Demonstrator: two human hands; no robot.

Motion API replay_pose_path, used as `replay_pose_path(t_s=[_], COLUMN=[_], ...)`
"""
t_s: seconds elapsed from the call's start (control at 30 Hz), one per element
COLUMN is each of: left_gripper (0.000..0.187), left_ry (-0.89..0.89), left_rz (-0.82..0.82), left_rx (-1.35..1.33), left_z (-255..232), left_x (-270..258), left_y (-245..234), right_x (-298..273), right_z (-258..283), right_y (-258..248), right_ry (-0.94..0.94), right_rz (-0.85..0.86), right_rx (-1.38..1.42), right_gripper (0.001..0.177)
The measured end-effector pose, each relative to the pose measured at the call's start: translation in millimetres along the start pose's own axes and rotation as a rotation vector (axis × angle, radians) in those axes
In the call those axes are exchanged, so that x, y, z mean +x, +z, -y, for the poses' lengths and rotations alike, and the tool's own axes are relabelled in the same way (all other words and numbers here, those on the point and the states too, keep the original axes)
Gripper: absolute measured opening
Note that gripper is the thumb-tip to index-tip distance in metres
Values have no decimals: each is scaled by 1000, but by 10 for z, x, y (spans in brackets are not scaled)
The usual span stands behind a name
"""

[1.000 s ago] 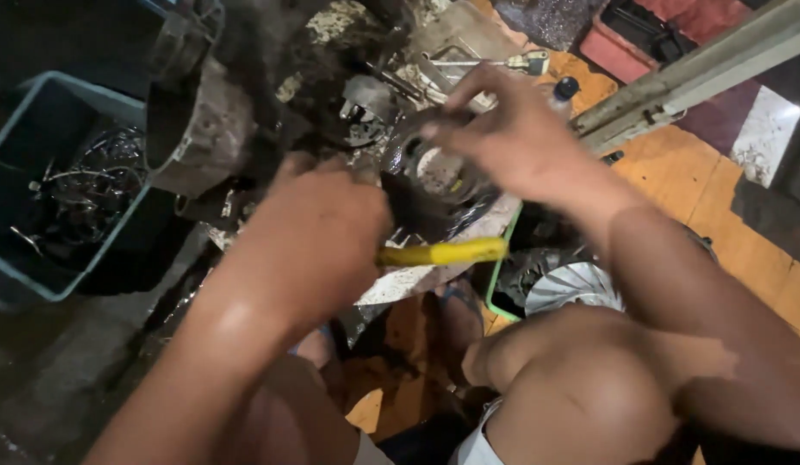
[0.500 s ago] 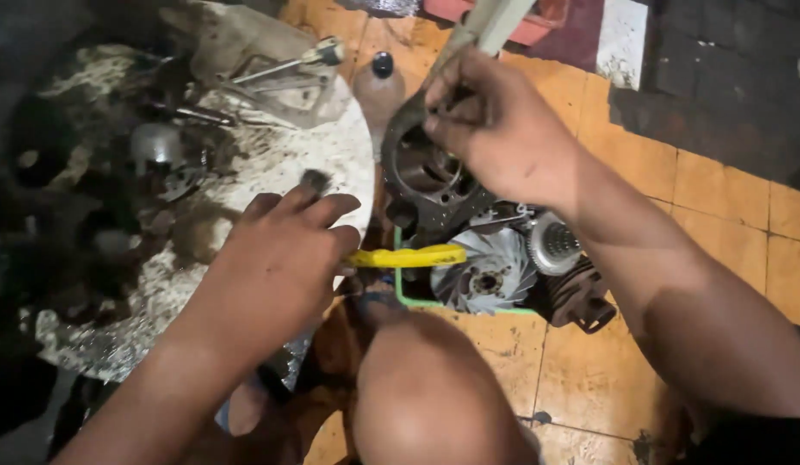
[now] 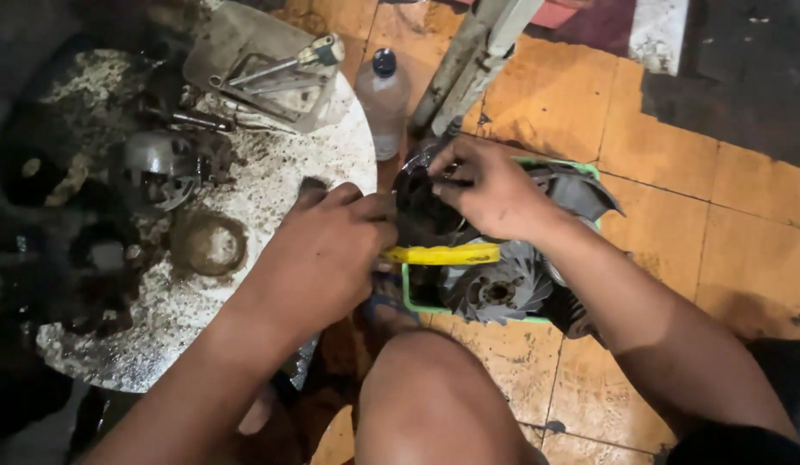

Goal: The person cleans a large, greasy mechanical part, likely an engine casing, using a yellow brush and a black cloth. They scrub the surface and wipe away grime while the part rests on a white circular stand. The person also handles smaller components and tools nearby.

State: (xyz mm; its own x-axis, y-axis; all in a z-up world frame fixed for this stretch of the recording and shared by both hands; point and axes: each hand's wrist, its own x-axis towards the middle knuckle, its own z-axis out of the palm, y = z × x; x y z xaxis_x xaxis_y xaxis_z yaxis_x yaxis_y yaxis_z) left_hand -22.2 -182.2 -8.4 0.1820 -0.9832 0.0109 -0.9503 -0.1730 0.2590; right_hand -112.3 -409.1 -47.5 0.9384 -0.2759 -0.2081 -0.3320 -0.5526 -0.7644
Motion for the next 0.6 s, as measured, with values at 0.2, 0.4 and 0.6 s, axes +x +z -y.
replay_pose_path(t_s=[0.2,0.4,0.6], left_gripper=[29,31,36], left_ry=[-11,-37,-45], left_rz=[9,40,57], left_rx=[37,-29,-42], left_z=[71,78,96], left_x=[-48,-112,-154], left_y=[0,36,23], right_x=[42,80,87], right_z=[19,-447,-386], right_y=[285,650,677], right_ry=[174,141,188], right_rz=[136,149,38], right_rx=[-58,47,46], right_gripper=[35,62,24])
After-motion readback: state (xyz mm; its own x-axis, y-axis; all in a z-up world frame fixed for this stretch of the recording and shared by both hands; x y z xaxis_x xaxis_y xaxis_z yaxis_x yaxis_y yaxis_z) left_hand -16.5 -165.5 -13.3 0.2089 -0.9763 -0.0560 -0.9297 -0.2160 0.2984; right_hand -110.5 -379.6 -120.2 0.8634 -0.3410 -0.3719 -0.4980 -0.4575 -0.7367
